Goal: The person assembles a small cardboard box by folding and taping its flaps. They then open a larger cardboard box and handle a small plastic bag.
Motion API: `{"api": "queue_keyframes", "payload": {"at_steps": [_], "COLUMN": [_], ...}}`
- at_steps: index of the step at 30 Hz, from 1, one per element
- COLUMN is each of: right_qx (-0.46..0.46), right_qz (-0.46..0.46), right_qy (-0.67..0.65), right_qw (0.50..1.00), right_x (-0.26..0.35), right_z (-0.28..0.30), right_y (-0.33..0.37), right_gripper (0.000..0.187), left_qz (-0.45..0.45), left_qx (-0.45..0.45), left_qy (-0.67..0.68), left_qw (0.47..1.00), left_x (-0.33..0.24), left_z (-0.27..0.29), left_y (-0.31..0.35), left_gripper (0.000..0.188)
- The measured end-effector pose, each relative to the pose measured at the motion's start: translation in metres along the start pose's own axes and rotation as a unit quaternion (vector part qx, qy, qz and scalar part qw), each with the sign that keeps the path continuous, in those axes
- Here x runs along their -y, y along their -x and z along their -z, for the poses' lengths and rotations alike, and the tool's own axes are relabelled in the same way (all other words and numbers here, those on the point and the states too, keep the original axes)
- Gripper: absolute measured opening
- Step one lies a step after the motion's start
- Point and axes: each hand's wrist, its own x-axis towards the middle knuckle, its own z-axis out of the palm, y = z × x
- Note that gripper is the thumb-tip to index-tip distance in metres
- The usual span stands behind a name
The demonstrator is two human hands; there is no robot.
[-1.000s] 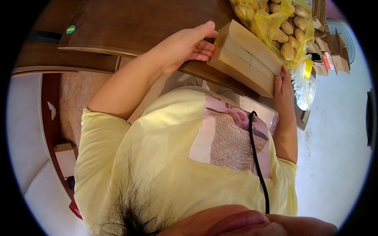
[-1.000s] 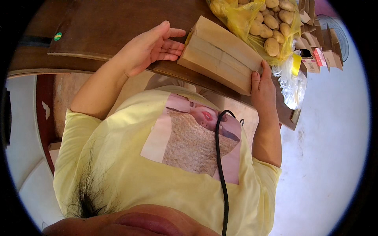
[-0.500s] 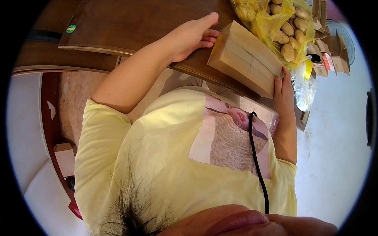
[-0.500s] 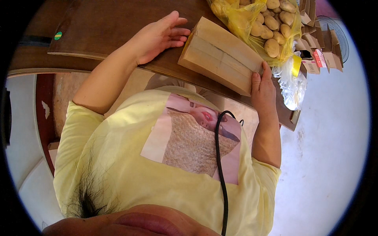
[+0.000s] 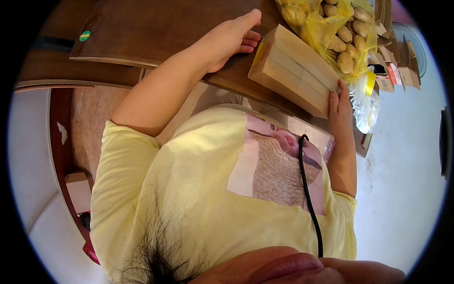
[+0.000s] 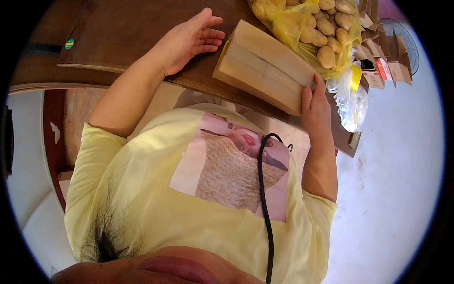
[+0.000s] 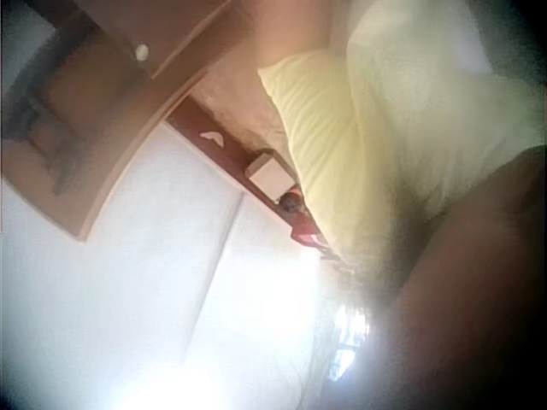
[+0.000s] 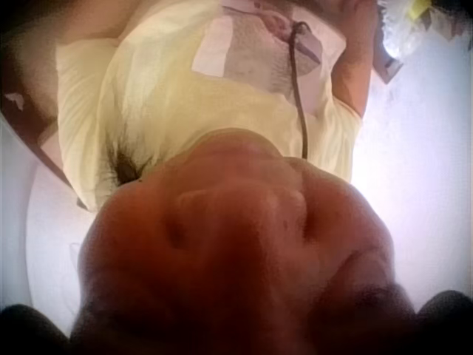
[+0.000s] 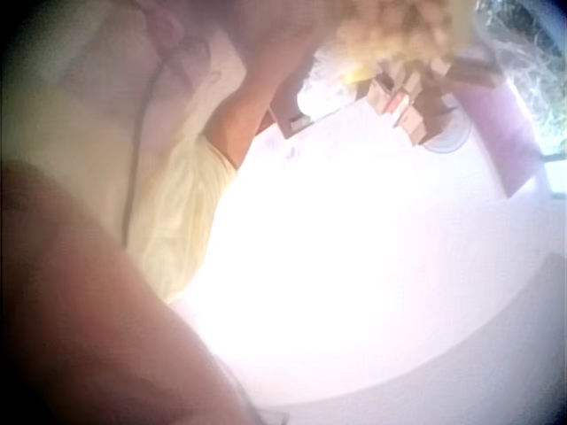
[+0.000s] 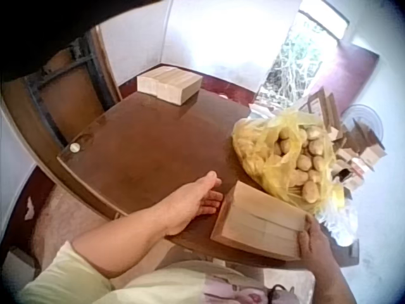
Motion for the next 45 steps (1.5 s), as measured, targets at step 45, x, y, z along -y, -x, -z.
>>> {"api": "queue_keyframes", "payload": {"at_steps": [45], "right_qx": [0.022], "right_qz": [-0.061], "right_qy": [0.000], "right_qw": [0.998], "right_x": [0.007], "right_z": [0.004], "right_y": [0.001], "right_gripper": [0.049], "left_qz": [-0.294], "left_qx": [0.041], "left_qy": [-0.714], "left_qw": [0.634], "left_x": [0.012], "left_z": [0.005], "left_y": [-0.018], "left_gripper": [0.021]}}
